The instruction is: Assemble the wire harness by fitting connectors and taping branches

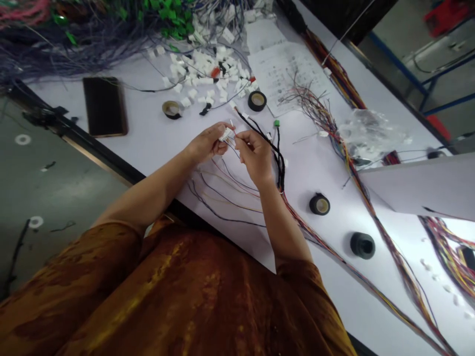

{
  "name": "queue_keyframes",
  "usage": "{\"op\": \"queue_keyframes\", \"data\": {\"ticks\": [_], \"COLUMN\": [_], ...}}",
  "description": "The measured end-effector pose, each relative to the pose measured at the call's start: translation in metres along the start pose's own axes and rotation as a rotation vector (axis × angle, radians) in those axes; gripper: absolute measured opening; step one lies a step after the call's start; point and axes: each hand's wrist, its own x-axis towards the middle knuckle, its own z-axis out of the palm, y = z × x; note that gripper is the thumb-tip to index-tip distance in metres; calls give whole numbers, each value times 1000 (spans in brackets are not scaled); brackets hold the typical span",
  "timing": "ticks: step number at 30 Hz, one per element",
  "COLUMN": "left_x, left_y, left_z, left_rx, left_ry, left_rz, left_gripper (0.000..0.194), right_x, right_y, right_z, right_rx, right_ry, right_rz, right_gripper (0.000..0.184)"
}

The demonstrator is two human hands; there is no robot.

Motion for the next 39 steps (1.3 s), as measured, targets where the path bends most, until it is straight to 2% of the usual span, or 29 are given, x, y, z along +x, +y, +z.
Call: {"op": "queue_keyframes", "data": {"ticks": [6,14,18,24,31,39], "left_x": [0,-2,-2,-3,-4,-4], "left_y": [5,8,5,0,4,1], "left_z": [3,9,7,0,5,3], "left_rx": [-35,29,38,120,224,274], "left_ry": [-8,53,26,-40,-30,-69], "left_rz": [-55,-95,-61,-20,-10,13], "left_gripper": [24,23,24,31,33,36], "right_x": [-1,-1,-1,-2,-6,-11], "right_y": [16,17,19,21,28,34], "right_z": [2,-3,-4,0,4,8], "right_rx": [-240,-345,-351,-396,-360,-349], "right_ry": [-8,-63,-81,-38,14,52], "right_rz": [-18,17,31,-5,-110,-54], "right_gripper": [21,17,17,16,22,26]}}
